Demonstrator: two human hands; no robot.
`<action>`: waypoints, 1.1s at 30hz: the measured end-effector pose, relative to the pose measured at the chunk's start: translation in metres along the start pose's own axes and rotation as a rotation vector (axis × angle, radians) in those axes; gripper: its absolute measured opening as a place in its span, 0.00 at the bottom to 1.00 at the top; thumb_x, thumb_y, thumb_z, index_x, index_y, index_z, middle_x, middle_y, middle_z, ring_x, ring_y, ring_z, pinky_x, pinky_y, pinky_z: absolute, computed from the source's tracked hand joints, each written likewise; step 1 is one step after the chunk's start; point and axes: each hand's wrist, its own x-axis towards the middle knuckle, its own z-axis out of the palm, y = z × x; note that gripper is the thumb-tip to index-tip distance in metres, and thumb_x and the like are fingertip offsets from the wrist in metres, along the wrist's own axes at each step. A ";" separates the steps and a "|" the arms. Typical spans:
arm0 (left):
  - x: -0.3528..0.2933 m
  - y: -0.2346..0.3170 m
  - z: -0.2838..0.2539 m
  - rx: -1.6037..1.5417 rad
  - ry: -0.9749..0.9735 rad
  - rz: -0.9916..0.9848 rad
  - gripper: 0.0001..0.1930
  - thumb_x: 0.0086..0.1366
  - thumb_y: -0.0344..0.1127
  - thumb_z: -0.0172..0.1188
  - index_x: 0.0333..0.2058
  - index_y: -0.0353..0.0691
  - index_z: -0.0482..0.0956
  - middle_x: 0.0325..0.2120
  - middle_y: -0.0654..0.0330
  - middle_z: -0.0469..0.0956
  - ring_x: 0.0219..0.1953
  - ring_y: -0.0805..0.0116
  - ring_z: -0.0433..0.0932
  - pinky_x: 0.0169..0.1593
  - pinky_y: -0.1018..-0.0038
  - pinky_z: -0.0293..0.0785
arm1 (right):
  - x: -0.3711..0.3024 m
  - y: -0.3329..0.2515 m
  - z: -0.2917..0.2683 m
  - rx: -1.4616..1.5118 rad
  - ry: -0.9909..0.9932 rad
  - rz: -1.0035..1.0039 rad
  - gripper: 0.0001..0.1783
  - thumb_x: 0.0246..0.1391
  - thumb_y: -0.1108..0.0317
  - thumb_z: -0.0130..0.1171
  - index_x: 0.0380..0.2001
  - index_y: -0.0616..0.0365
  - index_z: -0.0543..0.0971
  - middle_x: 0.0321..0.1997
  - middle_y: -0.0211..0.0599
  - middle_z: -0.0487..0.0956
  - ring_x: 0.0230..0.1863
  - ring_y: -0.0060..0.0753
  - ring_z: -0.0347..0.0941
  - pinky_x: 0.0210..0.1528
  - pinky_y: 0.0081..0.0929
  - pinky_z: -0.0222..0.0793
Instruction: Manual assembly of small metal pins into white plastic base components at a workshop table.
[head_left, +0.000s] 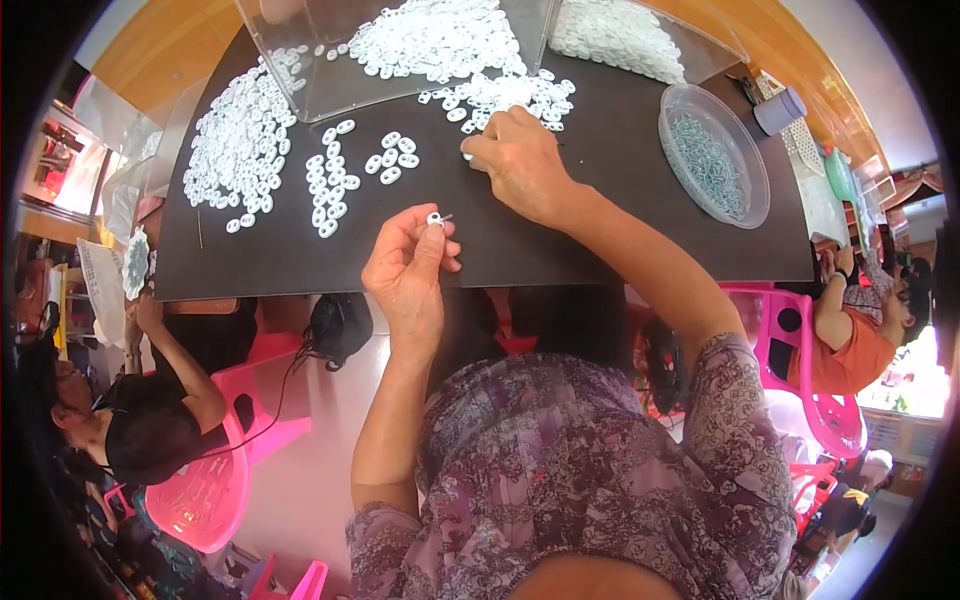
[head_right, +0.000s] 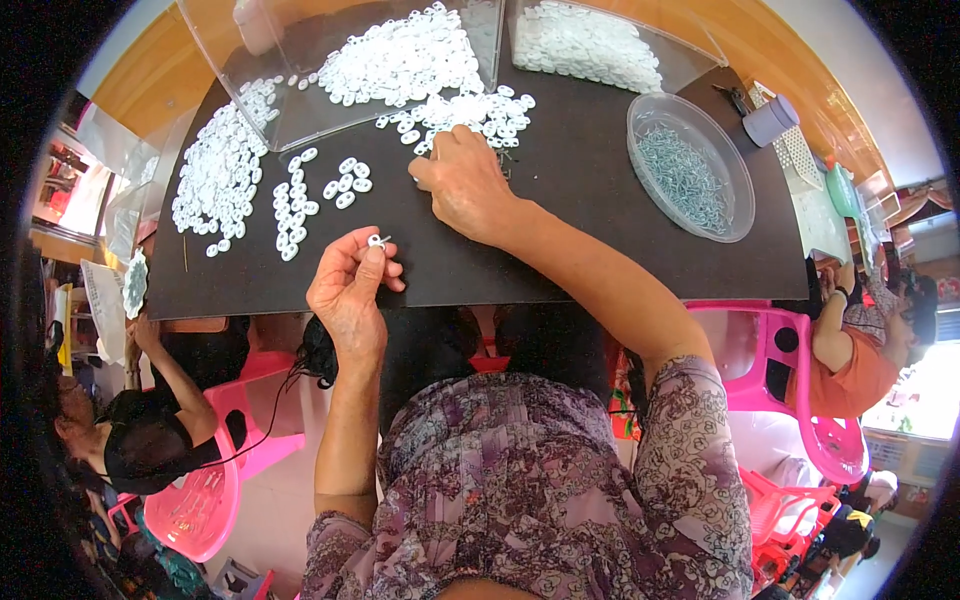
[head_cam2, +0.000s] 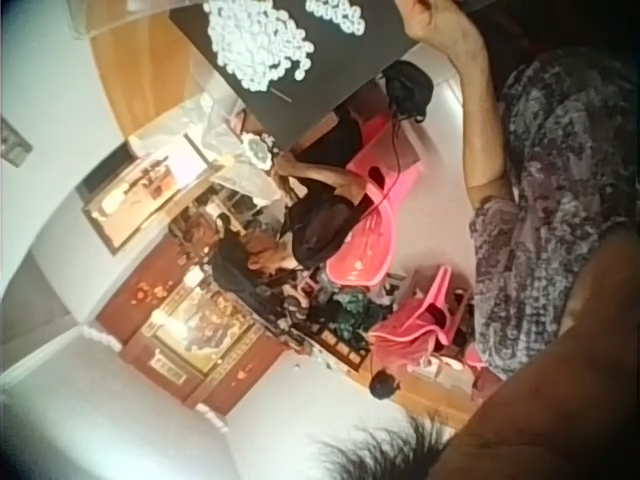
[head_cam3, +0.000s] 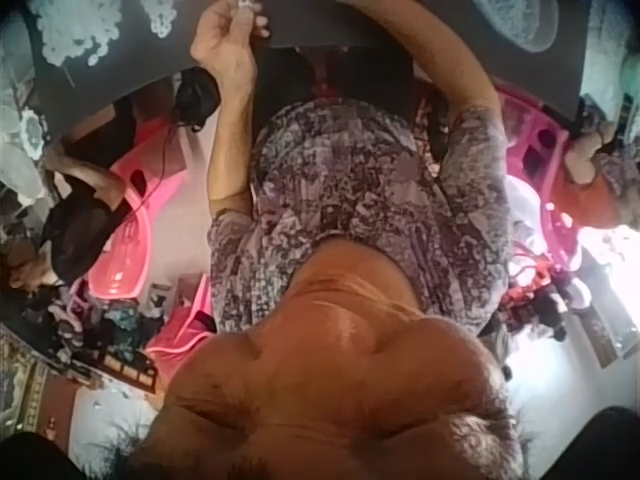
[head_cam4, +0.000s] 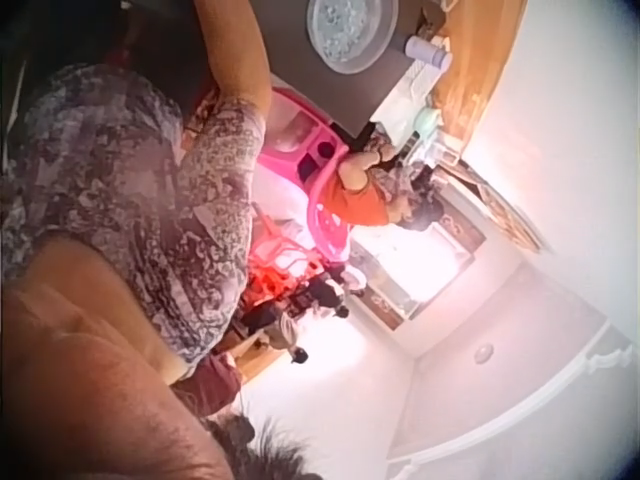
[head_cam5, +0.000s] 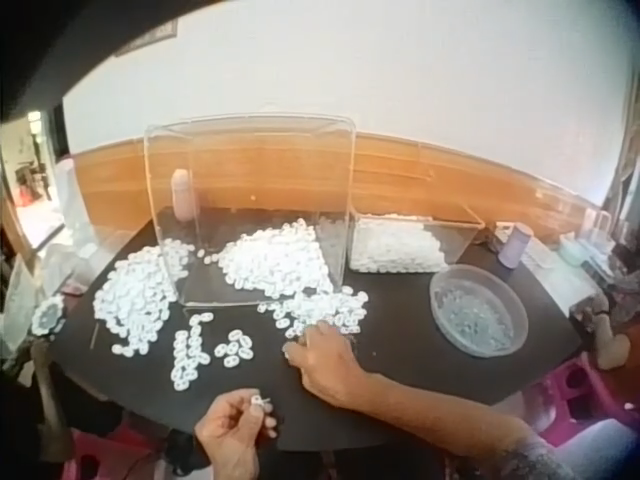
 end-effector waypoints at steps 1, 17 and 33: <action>0.000 0.000 -0.001 -0.001 0.000 0.000 0.09 0.62 0.27 0.57 0.40 0.28 0.74 0.27 0.55 0.78 0.24 0.75 0.75 0.25 0.81 0.73 | 0.001 0.000 0.001 0.005 0.001 -0.001 0.06 0.38 0.77 0.57 0.24 0.56 0.78 0.25 0.40 0.71 0.31 0.43 0.67 0.34 0.36 0.62; -0.003 0.008 0.000 -0.049 0.007 -0.029 0.08 0.62 0.25 0.55 0.39 0.27 0.74 0.27 0.53 0.78 0.23 0.73 0.75 0.25 0.79 0.73 | -0.012 -0.040 -0.037 0.918 -0.270 0.570 0.07 0.50 0.73 0.58 0.33 0.62 0.80 0.33 0.29 0.79 0.34 0.18 0.72 0.40 0.20 0.69; -0.015 0.013 0.013 -0.121 0.039 -0.035 0.08 0.61 0.24 0.55 0.38 0.26 0.74 0.27 0.53 0.78 0.23 0.71 0.76 0.24 0.78 0.74 | -0.025 -0.068 -0.040 1.223 -0.147 0.725 0.07 0.52 0.74 0.57 0.35 0.65 0.78 0.28 0.31 0.79 0.28 0.15 0.71 0.28 0.13 0.65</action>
